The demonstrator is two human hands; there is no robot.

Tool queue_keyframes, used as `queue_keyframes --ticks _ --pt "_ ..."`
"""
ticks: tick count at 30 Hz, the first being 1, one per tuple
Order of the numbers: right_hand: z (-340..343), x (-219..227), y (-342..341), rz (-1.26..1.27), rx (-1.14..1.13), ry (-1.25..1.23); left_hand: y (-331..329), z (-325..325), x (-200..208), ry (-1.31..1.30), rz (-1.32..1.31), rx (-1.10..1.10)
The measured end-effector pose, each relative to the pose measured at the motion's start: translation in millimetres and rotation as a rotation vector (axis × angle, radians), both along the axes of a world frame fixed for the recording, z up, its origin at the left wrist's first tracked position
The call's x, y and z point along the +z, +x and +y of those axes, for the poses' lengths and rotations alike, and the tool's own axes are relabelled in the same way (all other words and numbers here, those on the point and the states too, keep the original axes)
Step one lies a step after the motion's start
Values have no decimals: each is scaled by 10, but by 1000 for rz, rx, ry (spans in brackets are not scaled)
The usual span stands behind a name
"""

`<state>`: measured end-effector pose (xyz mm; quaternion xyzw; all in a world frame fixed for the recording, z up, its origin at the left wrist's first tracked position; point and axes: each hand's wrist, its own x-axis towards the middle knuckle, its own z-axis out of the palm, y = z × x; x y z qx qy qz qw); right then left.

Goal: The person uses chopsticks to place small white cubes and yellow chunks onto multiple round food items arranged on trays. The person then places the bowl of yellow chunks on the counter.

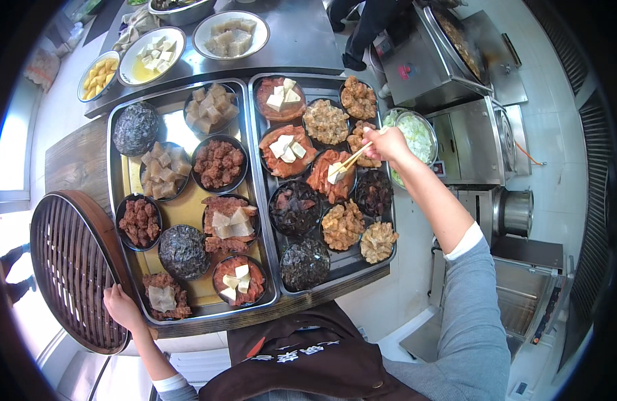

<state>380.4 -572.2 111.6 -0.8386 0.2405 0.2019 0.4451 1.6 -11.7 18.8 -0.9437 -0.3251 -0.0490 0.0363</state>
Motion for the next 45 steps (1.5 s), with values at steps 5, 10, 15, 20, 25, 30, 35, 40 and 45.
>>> queue_keyframes --ticks 5,10,15,20,25,30,35,40,45 --pt "214 115 81 -72 147 -123 68 -122 56 -40 -42 18" --pt "468 635 314 -394 284 -131 61 -152 151 -109 -159 67" --pt "1883 937 472 -738 387 256 107 -150 140 -55 -206 91" --pt "2863 276 1215 -1056 750 315 150 -163 106 -107 -219 93" --pt "3360 172 1611 -1309 1159 -140 122 -179 166 -117 -210 117" --pt "3601 69 1952 -1362 1360 -252 123 -191 145 -121 -203 139" --pt "3750 4 2098 -1345 1360 -217 134 -192 156 -121 -213 124" --pt "3709 -74 2008 -1459 1267 -241 148 -203 161 -110 -205 114" --pt "3557 -171 1823 -1444 1144 -164 140 -207 170 -118 -192 144"
